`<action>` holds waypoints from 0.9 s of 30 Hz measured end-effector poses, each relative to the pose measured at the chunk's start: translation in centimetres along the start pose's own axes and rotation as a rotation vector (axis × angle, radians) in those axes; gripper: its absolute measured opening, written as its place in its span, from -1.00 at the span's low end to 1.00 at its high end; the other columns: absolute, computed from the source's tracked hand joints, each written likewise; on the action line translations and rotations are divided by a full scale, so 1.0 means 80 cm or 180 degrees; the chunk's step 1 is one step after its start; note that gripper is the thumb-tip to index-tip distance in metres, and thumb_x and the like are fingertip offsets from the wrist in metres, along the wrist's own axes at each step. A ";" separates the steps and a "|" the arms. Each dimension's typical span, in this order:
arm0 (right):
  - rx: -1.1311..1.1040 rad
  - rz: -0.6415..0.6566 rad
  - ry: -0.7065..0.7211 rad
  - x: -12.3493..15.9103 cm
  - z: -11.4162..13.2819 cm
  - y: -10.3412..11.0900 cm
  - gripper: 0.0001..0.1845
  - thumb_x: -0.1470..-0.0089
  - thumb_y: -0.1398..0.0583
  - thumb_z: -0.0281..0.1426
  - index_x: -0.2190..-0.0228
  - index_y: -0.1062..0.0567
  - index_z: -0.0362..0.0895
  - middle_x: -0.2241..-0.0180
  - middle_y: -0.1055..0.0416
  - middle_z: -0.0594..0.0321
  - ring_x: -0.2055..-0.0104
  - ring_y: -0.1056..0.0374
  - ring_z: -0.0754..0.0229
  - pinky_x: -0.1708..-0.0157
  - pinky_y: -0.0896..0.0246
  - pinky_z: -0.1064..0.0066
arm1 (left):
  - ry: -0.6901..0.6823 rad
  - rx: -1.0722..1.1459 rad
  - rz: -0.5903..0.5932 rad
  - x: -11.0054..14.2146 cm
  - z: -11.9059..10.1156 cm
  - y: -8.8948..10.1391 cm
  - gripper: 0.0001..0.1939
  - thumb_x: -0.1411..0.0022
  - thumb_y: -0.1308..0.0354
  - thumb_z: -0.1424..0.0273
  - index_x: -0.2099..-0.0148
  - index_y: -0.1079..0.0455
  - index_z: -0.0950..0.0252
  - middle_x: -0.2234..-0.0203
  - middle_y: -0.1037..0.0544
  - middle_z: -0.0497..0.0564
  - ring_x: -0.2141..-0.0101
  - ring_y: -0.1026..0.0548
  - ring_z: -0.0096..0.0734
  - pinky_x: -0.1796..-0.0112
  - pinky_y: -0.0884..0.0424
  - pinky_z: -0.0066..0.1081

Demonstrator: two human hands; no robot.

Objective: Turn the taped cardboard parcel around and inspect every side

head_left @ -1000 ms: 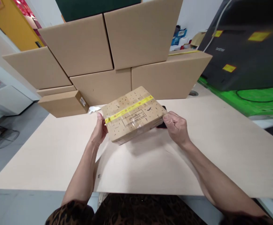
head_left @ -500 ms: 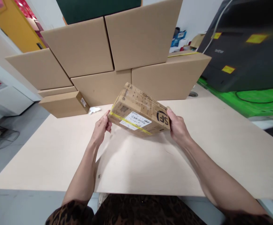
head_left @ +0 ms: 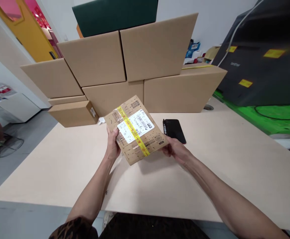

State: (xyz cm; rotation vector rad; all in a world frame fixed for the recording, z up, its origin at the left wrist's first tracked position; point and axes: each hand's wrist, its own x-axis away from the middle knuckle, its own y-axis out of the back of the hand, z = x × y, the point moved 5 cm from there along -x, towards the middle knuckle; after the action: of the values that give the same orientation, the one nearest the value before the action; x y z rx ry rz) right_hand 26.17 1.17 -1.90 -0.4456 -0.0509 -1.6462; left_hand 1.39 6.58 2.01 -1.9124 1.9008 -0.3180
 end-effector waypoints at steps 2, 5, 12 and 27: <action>0.0361 -0.0163 0.0338 -0.001 0.006 0.008 -0.29 0.24 -0.39 0.30 0.66 -0.47 -0.11 0.74 -0.25 0.32 0.65 -0.05 0.33 0.62 0.11 0.41 | 0.0111 0.0043 -0.0037 -0.002 -0.002 -0.001 -0.18 -0.09 -0.46 0.02 -0.31 -0.27 0.10 -0.29 -0.52 0.12 -0.34 -0.44 0.06 -0.10 -0.57 -0.16; 0.0484 -0.0467 0.0843 -0.002 0.013 0.021 -0.27 0.12 -0.34 0.33 0.56 -0.55 -0.13 0.61 -0.36 0.29 0.55 -0.18 0.29 0.53 -0.06 0.40 | 0.0111 0.0007 -0.0059 -0.005 -0.010 0.001 -0.23 -0.13 -0.42 0.01 -0.28 -0.27 0.11 -0.28 -0.55 0.12 -0.31 -0.49 0.03 -0.07 -0.59 -0.17; 0.0086 -0.0077 0.0816 0.005 0.010 0.012 -0.21 0.04 -0.36 0.27 -0.03 -0.58 0.00 0.00 -0.62 0.11 -0.02 -0.53 0.02 0.08 -0.39 0.24 | 0.0543 -0.0168 0.0300 0.000 -0.003 -0.006 -0.22 -0.11 -0.43 -0.03 -0.26 -0.35 0.20 -0.05 -0.70 0.14 -0.11 -0.65 0.10 0.01 -0.63 -0.09; -0.0998 0.0118 0.0264 0.017 0.011 -0.014 -0.52 -0.08 -0.30 0.00 0.08 -0.61 -0.03 0.08 -0.73 0.10 -0.01 -0.65 -0.17 0.05 -0.58 0.03 | 0.1319 -0.0032 0.0506 0.013 0.030 -0.009 -0.03 -0.08 -0.46 -0.18 -0.40 -0.30 0.11 -0.17 -0.59 0.16 -0.11 -0.63 0.03 -0.02 -0.64 -0.12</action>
State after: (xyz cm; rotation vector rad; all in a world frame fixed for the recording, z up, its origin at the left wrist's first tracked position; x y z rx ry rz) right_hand 25.23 0.31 -0.41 -0.6113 0.2792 -1.6395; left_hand 3.13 5.87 0.07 -1.7889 2.3023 -0.7006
